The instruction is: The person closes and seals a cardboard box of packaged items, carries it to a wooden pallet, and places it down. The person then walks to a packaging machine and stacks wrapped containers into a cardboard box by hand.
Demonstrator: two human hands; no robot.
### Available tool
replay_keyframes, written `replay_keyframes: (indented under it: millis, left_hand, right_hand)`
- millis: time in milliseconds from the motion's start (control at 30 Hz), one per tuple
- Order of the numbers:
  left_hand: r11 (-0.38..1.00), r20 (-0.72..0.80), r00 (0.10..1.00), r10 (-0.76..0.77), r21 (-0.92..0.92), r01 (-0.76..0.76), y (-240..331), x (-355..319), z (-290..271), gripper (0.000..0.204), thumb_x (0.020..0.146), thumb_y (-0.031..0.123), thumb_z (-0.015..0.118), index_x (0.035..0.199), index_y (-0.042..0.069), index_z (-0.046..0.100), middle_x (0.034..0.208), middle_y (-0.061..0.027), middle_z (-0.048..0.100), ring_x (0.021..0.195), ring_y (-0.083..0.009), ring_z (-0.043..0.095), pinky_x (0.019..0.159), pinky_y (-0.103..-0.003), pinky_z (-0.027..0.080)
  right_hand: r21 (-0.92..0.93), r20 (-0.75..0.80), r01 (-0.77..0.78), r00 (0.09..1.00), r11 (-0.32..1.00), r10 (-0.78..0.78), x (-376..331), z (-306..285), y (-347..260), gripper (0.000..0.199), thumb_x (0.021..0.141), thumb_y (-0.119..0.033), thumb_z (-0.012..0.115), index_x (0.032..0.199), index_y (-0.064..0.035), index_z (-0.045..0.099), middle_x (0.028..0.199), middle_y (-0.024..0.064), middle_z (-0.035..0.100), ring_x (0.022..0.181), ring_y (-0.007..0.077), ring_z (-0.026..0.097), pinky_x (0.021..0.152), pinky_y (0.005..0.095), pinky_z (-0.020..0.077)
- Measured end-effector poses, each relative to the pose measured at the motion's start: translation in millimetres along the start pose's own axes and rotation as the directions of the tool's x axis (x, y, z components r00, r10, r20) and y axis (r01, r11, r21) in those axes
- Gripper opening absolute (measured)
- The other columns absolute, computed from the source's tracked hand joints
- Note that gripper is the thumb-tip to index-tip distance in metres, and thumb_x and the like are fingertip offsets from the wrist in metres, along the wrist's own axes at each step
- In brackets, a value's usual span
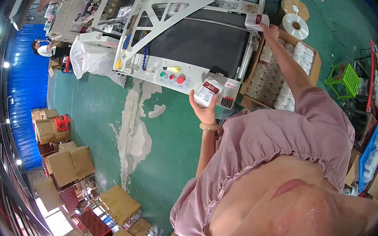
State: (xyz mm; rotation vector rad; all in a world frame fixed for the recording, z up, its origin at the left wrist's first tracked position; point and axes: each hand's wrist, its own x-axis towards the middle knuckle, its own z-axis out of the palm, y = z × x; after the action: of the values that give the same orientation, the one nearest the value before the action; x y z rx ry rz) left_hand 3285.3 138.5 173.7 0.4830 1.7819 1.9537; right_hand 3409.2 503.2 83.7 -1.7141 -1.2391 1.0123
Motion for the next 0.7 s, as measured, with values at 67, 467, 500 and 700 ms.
replay_keyframes:
  millis: [67, 467, 500, 700]
  left_hand:
    - [1.000, -0.001, 1.000, 0.019, -0.008, -0.019, -0.8, -0.6, -2.1, 0.080, 0.065, -0.003, 0.073, 0.131, 0.007, 0.028, 0.108, -0.0089, 0.052, 0.098, -0.0178, 0.052, 0.084, -0.030, 0.044]
    - [1.000, -0.011, 1.000, 0.023, -0.011, -0.023, 6.1, -3.3, -2.9, 0.076, 0.066, 0.000, 0.073, 0.129, 0.009, 0.032, 0.106, -0.0090, 0.052, 0.095, -0.0174, 0.053, 0.081, -0.029, 0.045]
    - [1.000, 0.032, 0.999, 0.007, -0.030, -0.007, 6.5, -3.0, 3.0, 0.075, 0.067, -0.002, 0.072, 0.129, 0.008, 0.031, 0.106, -0.0087, 0.053, 0.095, -0.0173, 0.053, 0.082, -0.030, 0.044]
    - [0.994, 0.179, 0.983, -0.033, -0.094, 0.050, 6.3, -6.1, 22.8, 0.076, 0.067, -0.005, 0.069, 0.131, 0.008, 0.029, 0.105, -0.0090, 0.053, 0.093, -0.0181, 0.055, 0.079, -0.030, 0.047]
  right_hand:
    - [-0.033, -0.074, 0.029, 0.997, 0.999, -0.031, 3.8, 6.3, 7.2, 0.045, 0.067, -0.040, 0.071, 0.072, 0.0038, 0.062, 0.072, 0.0169, 0.062, 0.070, 0.0275, 0.059, 0.065, 0.0377, 0.0437]
    - [-0.167, 0.176, 0.091, 0.982, 0.982, -0.061, -19.8, 30.9, -13.6, 0.044, 0.079, -0.036, 0.061, 0.108, -0.0029, 0.056, 0.110, 0.0171, 0.057, 0.102, 0.0315, 0.055, 0.082, 0.0400, 0.0449]
    - [-0.031, 0.223, 0.262, 0.943, 0.965, -0.249, -28.1, 18.7, -13.3, 0.041, 0.079, -0.035, 0.061, 0.105, -0.0032, 0.058, 0.103, 0.0149, 0.060, 0.095, 0.0283, 0.057, 0.078, 0.0375, 0.0456]
    - [0.116, 0.899, -0.114, 0.435, 0.987, -0.056, -167.8, -45.6, -24.6, 0.035, 0.081, -0.034, 0.060, 0.102, -0.0059, 0.057, 0.086, 0.0021, 0.059, 0.073, 0.0092, 0.054, 0.062, 0.0240, 0.0435]
